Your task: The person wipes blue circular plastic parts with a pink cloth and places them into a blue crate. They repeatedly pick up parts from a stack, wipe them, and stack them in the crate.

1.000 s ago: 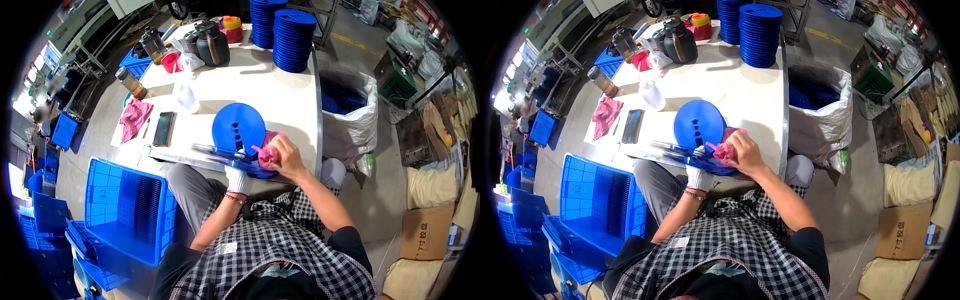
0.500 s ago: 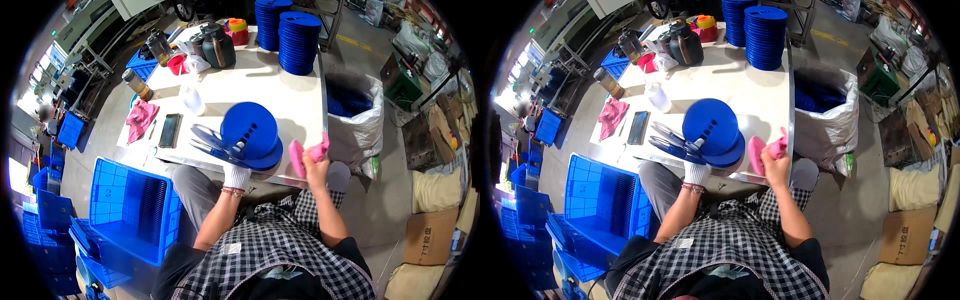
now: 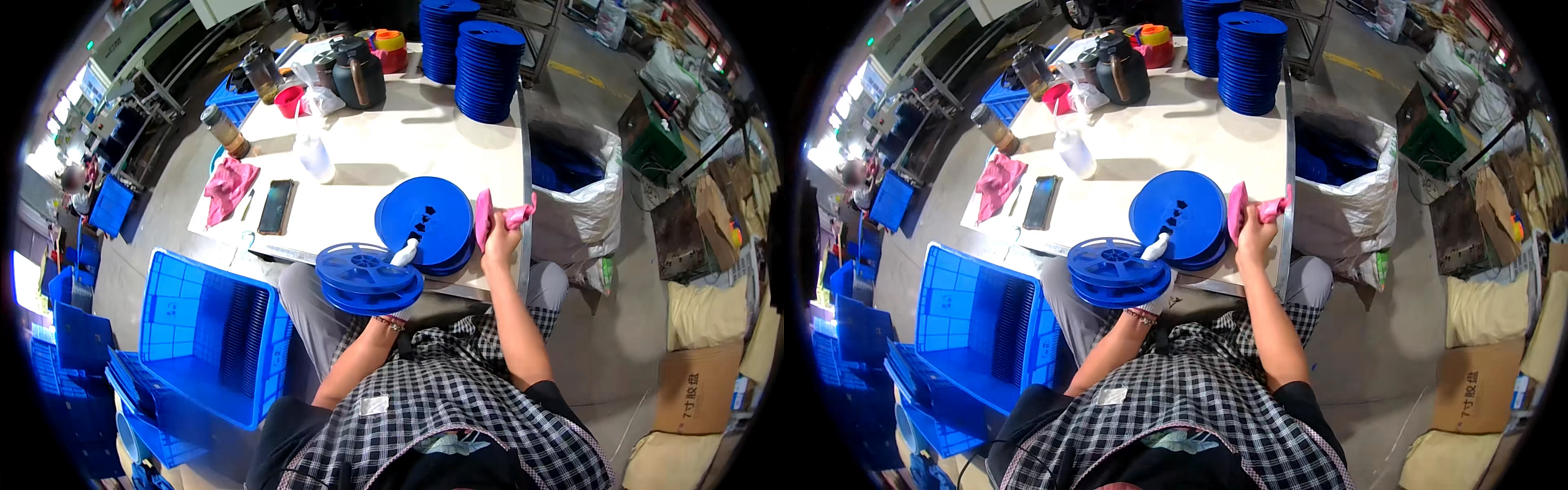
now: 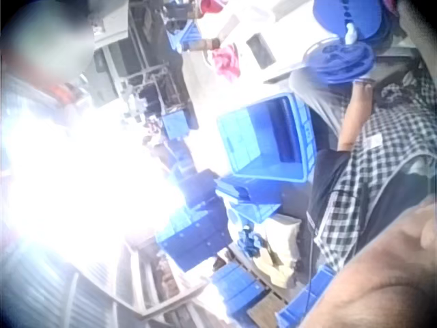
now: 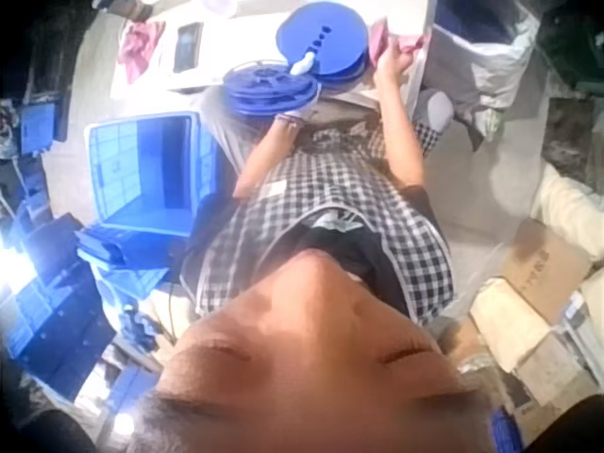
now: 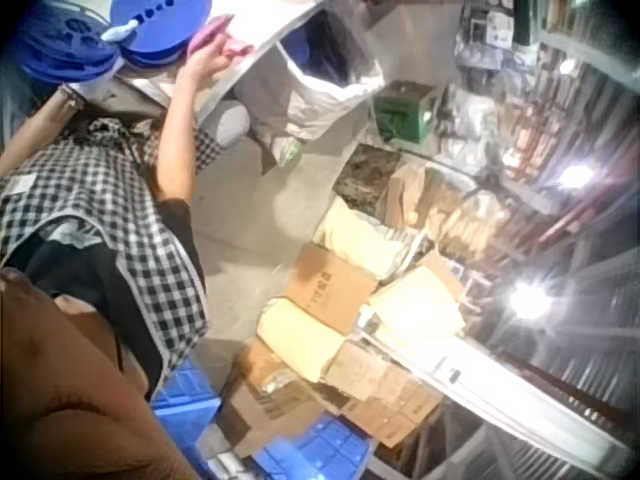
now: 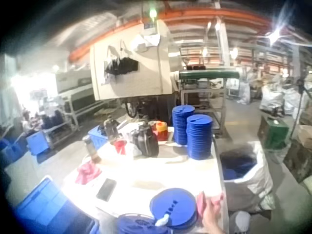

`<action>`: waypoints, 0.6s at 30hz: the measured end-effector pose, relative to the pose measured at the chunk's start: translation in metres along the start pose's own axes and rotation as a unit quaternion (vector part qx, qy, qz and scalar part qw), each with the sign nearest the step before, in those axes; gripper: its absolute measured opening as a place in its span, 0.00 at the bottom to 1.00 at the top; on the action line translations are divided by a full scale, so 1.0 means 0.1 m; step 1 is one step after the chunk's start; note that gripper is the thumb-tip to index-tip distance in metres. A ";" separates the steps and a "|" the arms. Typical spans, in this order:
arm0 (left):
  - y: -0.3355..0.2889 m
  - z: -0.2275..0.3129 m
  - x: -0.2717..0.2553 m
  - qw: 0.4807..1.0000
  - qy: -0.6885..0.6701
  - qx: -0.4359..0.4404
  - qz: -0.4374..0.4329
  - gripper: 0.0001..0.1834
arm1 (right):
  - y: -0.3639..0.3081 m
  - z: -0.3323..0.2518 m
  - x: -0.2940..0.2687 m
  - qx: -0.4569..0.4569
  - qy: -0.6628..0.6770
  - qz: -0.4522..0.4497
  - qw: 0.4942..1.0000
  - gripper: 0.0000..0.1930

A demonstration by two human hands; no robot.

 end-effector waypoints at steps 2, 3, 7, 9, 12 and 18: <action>-0.17 0.05 0.10 0.993 0.106 0.046 -0.001 0.14 | 0.07 -0.23 0.00 -0.063 -0.065 -0.061 0.994 0.04; -0.14 0.01 0.05 0.998 0.049 0.019 0.020 0.14 | 0.02 -0.30 -0.04 -0.085 -0.079 -0.064 0.991 0.04; -0.08 -0.01 0.11 0.998 -0.017 -0.001 0.053 0.12 | -0.74 -0.91 0.26 -0.339 -0.184 -0.306 0.870 0.08; -0.13 -0.08 0.10 0.997 -0.049 -0.028 0.043 0.12 | -0.93 -0.73 0.41 -0.479 -0.389 -0.397 0.680 0.13; -0.15 -0.13 0.19 0.996 -0.063 -0.057 -0.026 0.10 | -0.23 -0.49 0.41 -0.335 -0.458 -0.338 0.751 0.17; -0.22 0.02 0.25 0.999 0.034 -0.024 -0.024 0.11 | -0.57 -0.53 1.12 -0.558 -0.413 -0.461 0.553 0.15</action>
Point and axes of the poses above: each hand's wrist, its own y-axis towards the middle knuckle, its own x-axis out of the palm, z = x × y, the point moved 5 cm from there along y, towards the middle knuckle, and after that the axes turned 14 degrees about -z, right-handed, at the moved point
